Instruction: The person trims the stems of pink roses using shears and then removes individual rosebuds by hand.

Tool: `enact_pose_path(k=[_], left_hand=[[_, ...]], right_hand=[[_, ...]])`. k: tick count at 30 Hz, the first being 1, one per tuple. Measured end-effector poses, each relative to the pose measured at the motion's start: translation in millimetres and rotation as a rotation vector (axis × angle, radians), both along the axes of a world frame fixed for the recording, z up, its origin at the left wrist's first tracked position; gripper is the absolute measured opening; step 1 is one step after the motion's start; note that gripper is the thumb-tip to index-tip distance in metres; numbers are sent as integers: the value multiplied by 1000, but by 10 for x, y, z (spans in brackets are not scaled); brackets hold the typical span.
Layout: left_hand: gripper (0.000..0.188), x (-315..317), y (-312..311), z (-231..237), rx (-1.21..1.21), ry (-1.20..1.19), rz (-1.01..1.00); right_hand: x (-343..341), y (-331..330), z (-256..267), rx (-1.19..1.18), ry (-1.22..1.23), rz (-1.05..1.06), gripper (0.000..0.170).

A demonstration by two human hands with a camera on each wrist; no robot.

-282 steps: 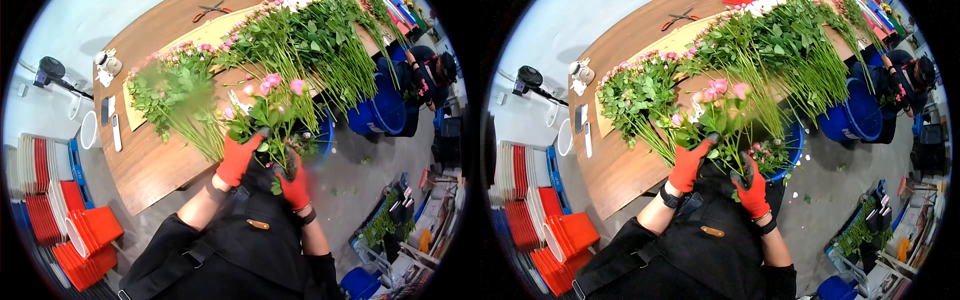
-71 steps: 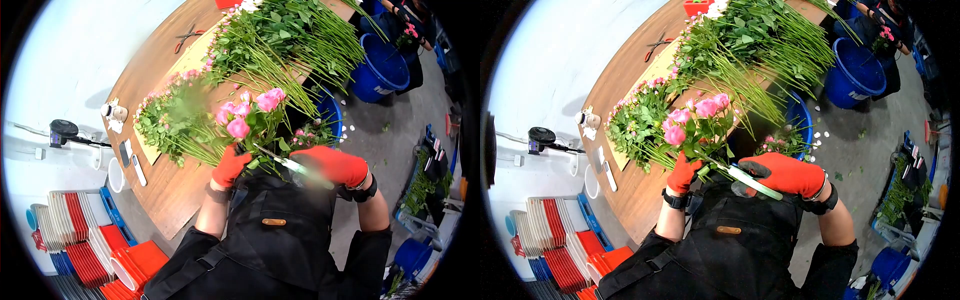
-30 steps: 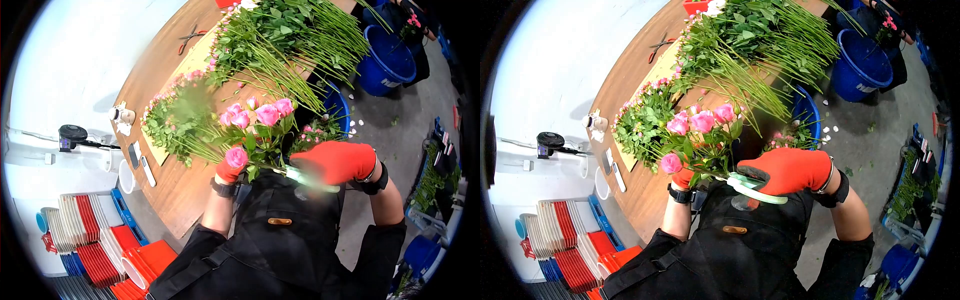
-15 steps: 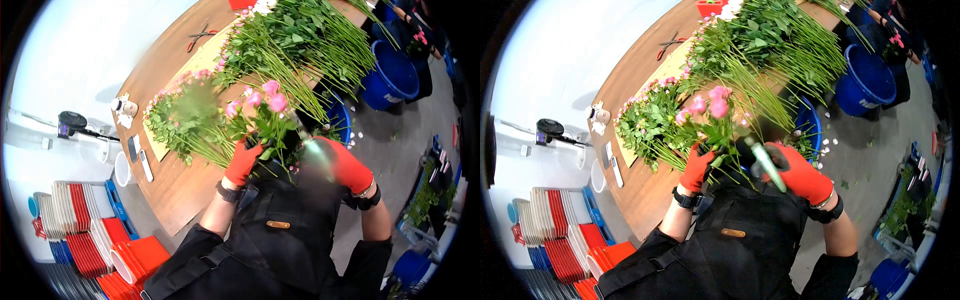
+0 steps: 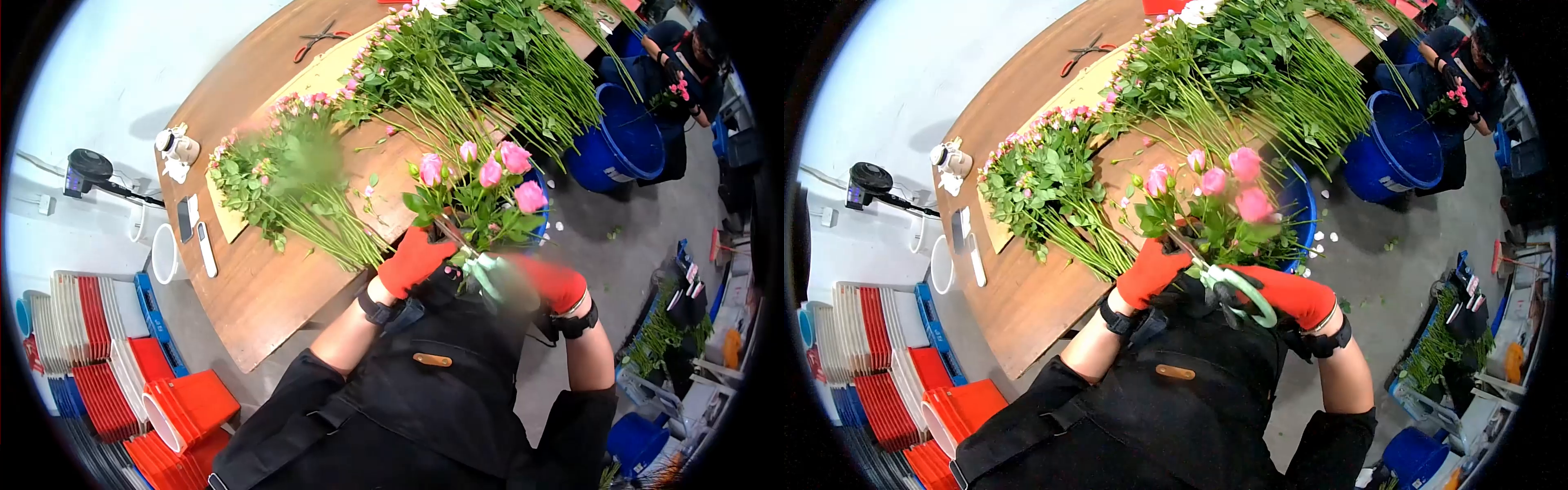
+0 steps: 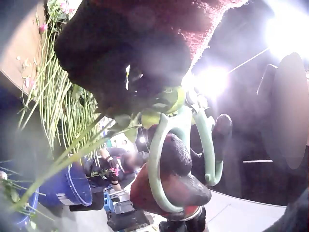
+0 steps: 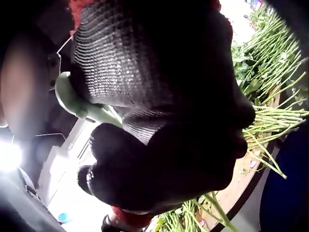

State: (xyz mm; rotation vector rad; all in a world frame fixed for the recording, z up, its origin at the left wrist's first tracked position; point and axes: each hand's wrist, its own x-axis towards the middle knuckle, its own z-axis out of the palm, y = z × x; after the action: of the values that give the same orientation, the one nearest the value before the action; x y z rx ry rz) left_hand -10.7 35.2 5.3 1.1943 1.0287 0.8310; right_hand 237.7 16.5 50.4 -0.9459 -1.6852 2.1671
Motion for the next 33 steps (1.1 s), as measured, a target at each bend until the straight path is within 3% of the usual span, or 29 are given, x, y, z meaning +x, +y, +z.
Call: enact_pose_path(k=[2, 6, 9, 15, 18, 20, 23, 26, 27, 33], left_hand=[[54, 18, -10, 34, 64, 39, -17], [52, 8, -3, 117, 50, 13, -36], [52, 1, 3, 100, 50, 20, -33], [49, -10, 24, 119, 46, 22, -58], [47, -5, 22, -25, 147, 51, -14], [45, 23, 5, -43, 204, 66, 48], [43, 57, 1, 228, 24, 17, 29], [41, 81, 16, 43, 64, -121, 87], [42, 83, 11, 24, 60, -72, 74], [45, 132, -11, 202, 94, 159, 47]], right_hand=[[10, 18, 16, 169, 42, 25, 46], [22, 38, 50, -127, 28, -18, 44], [77, -6, -232, -121, 45, -95, 44], [46, 50, -108, -31, 6, -30, 39], [-84, -38, 210, 152, -64, -183, 30], [-152, -71, 279, 306, -63, -154, 24], [-192, -127, 388, 404, -53, -121, 25], [-136, -192, 305, 219, -37, -236, 34], [-107, -205, 263, 161, -33, -280, 37], [-102, -159, 269, 352, -171, -174, 42]])
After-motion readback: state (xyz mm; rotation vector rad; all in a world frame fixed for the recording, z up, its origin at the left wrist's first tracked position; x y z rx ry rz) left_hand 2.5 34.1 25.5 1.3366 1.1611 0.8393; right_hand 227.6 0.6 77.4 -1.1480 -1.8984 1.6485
